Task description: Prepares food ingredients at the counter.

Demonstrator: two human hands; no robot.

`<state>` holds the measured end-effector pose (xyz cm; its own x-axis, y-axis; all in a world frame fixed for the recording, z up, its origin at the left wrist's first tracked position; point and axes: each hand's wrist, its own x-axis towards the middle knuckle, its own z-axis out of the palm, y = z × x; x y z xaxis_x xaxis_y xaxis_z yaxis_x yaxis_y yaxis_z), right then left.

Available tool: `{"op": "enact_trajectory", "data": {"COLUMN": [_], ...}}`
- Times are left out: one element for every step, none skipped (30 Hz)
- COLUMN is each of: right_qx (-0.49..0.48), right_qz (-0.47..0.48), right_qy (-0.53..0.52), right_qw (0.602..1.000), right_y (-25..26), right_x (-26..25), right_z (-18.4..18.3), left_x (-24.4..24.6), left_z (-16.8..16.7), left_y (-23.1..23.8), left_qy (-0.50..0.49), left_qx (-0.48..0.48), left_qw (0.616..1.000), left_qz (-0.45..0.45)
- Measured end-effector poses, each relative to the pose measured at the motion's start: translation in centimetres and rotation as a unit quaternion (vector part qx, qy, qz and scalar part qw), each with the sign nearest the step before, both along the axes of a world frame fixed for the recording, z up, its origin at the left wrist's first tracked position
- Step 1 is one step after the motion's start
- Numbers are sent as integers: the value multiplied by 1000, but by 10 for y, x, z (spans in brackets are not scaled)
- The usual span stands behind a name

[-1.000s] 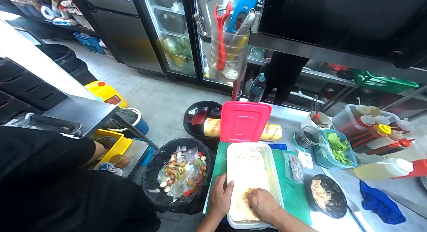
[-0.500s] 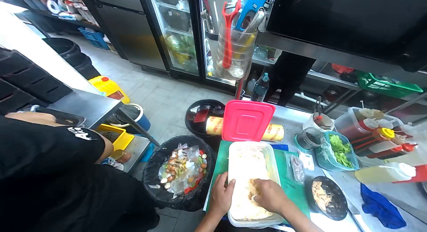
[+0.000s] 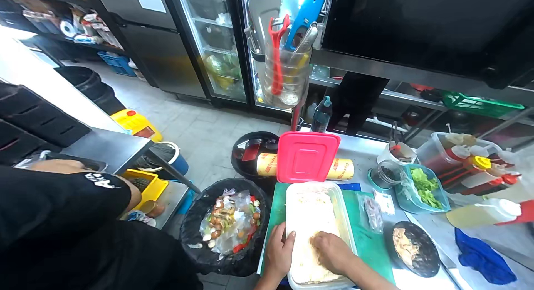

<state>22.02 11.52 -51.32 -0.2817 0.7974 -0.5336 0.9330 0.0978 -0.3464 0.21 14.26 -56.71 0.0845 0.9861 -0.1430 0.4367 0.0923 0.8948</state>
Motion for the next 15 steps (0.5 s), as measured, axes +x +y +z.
{"op": "enact_trajectory", "data": {"right_qx": [10,15,16,14,10,7,4,-1,-8,-11,-9,3,28,48,66], "right_qz": [10,17,22,22,22,22,25,30,35,36,27,6,-24,-59,-98], "right_qy": [-2,-5,-10,-19,-28,-36,-41,-42,-46,-48,-46,-39,-26,-13,3], "right_qw": [1000,1000,1000,999,999,999,999,999,998,998,999,999,999,997,993], "right_y": [0,0,0,-1,-2,-4,-6,-8,-7,-3,5,16,30,46,61], "right_x": [0,-1,-3,-5,-7,-10,-12,-13,-13,-12,-10,-6,-2,2,5], "right_z": [-3,-3,-1,1,3,4,5,7,9,11,14,18,22,27,33], "left_x": [0,0,0,0,0,0,0,1,1,1,0,0,0,0,0], "left_z": [0,1,0,0,-1,-1,-1,0,1,2,4,5,5,5,5], "left_y": [0,-1,-1,-1,-1,-1,-1,-2,-2,-3,-3,-3,-3,-3,-3], "left_qy": [0,0,0,-1,-3,-6,-6,-8,-9,-8,-5,-2,1,3,3], "left_qx": [1,1,2,5,8,9,8,8,8,7,8,10,12,10,8], "left_qw": [1000,1000,1000,1000,1000,1000,1000,1000,1000,1000,1000,1000,1000,1000,1000], "left_qz": [-1,-2,-1,1,3,4,5,5,5,5,5,4,4,3,4]}}
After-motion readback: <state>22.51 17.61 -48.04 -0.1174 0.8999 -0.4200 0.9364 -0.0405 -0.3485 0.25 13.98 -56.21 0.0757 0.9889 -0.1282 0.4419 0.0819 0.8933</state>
